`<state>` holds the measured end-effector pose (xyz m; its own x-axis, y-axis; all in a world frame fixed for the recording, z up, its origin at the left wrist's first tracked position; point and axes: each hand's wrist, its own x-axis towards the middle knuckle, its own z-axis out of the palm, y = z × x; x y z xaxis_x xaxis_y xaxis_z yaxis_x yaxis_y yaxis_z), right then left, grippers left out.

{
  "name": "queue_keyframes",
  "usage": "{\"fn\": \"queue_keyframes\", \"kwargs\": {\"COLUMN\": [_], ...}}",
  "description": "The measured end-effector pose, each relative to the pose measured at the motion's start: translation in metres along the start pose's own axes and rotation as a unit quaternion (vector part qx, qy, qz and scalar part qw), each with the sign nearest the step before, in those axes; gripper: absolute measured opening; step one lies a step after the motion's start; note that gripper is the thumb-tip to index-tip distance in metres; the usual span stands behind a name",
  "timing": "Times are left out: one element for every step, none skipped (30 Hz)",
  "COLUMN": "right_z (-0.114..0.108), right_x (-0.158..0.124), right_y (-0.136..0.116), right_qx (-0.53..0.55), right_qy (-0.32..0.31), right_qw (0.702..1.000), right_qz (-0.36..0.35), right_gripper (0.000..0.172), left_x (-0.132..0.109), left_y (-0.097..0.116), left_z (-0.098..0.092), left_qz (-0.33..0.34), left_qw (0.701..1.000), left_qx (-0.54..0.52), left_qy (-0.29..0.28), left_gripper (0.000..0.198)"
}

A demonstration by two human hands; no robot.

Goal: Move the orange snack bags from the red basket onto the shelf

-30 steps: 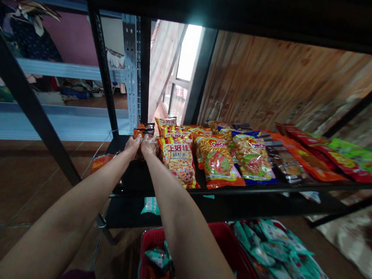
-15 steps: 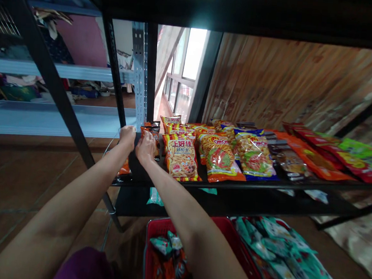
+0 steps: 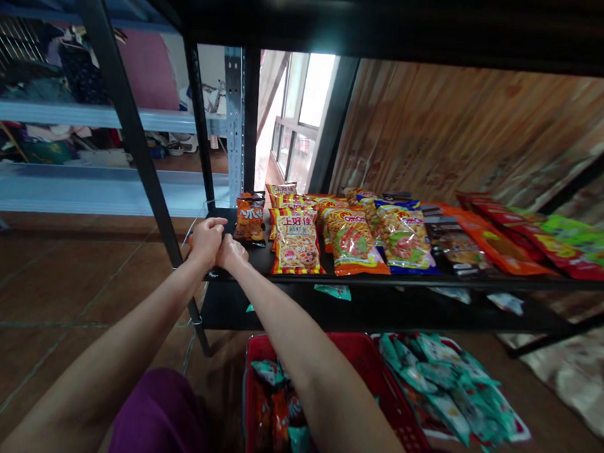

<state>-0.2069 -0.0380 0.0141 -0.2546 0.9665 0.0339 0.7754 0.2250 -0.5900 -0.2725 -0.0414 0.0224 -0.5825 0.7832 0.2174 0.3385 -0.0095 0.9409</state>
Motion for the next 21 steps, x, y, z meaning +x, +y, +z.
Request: {"fn": "queue_keyframes", "kwargs": {"right_z": [-0.001,-0.002,-0.003,-0.004,-0.004,-0.004,-0.003,-0.003,-0.003,-0.003,-0.004,-0.006,-0.007,-0.01,-0.012,-0.014,-0.016,-0.017,-0.018,-0.019,-0.019], "right_x": [-0.002,-0.005,-0.009,-0.012,-0.015,-0.019,-0.022,-0.027,-0.031,-0.037,-0.044,-0.052,-0.061,-0.07,-0.08,-0.091,-0.101,-0.111,-0.12,-0.129,-0.137], "right_y": [0.0,0.0,0.001,0.003,0.005,0.007,0.009,0.012,0.015,0.018,0.021,0.024,0.028,0.031,0.035,0.04,0.046,0.051,0.058,0.065,0.073], "right_qx": [-0.01,-0.021,-0.029,-0.033,-0.03,-0.021,-0.003,0.017,0.038,0.058,0.075,0.09,0.103,0.117,0.13,0.142,0.153,0.162,0.171,0.18,0.189], "right_qy": [-0.003,-0.003,-0.001,0.003,0.008,0.012,0.017,0.022,0.031,0.042,0.054,0.065,0.074,0.081,0.086,0.091,0.096,0.102,0.107,0.112,0.117], "right_qw": [1.0,1.0,1.0,0.999,1.0,1.0,1.0,0.999,0.999,0.997,0.995,0.993,0.992,0.99,0.988,0.986,0.984,0.981,0.979,0.977,0.974], "right_qz": [0.002,0.003,0.003,0.002,0.002,0.004,0.009,0.016,0.022,0.026,0.027,0.024,0.017,0.009,0.004,0.0,-0.004,-0.013,-0.025,-0.036,-0.045], "right_gripper": [0.028,0.033,0.037,0.041,0.043,0.044,0.044,0.045,0.047,0.049,0.05,0.051,0.052,0.052,0.052,0.052,0.052,0.053,0.054,0.054,0.055], "left_x": [-0.002,-0.004,-0.008,-0.012,-0.017,-0.024,-0.03,-0.038,-0.045,-0.052,-0.059,-0.066,-0.072,-0.077,-0.081,-0.086,-0.09,-0.095,-0.101,-0.107,-0.113], "left_y": [-0.003,-0.005,-0.008,-0.011,-0.013,-0.016,-0.019,-0.021,-0.024,-0.026,-0.028,-0.03,-0.032,-0.032,-0.032,-0.032,-0.031,-0.03,-0.029,-0.027,-0.025], "left_z": [-0.006,-0.012,-0.018,-0.023,-0.028,-0.032,-0.035,-0.038,-0.04,-0.041,-0.041,-0.041,-0.041,-0.039,-0.038,-0.035,-0.033,-0.03,-0.026,-0.023,-0.019], "left_qz": [0.009,0.018,0.026,0.036,0.048,0.06,0.072,0.083,0.092,0.098,0.098,0.094,0.086,0.071,0.047,0.011,-0.031,-0.075,-0.114,-0.143,-0.163], "left_qw": [1.0,1.0,1.0,0.999,0.998,0.997,0.995,0.993,0.992,0.991,0.991,0.991,0.992,0.993,0.994,0.994,0.989,0.98,0.966,0.951,0.938], "left_qx": [0.002,0.002,-0.002,-0.008,-0.016,-0.025,-0.034,-0.041,-0.044,-0.043,-0.039,-0.035,-0.034,-0.041,-0.061,-0.095,-0.139,-0.186,-0.231,-0.27,-0.301], "left_qy": [0.001,0.005,0.012,0.021,0.034,0.048,0.061,0.071,0.077,0.081,0.082,0.083,0.084,0.084,0.077,0.061,0.038,0.011,-0.016,-0.038,-0.053], "left_gripper": [0.027,0.026,0.026,0.026,0.026,0.026,0.027,0.028,0.028,0.029,0.029,0.029,0.03,0.034,0.041,0.047,0.051,0.05,0.048,0.045,0.042]}}
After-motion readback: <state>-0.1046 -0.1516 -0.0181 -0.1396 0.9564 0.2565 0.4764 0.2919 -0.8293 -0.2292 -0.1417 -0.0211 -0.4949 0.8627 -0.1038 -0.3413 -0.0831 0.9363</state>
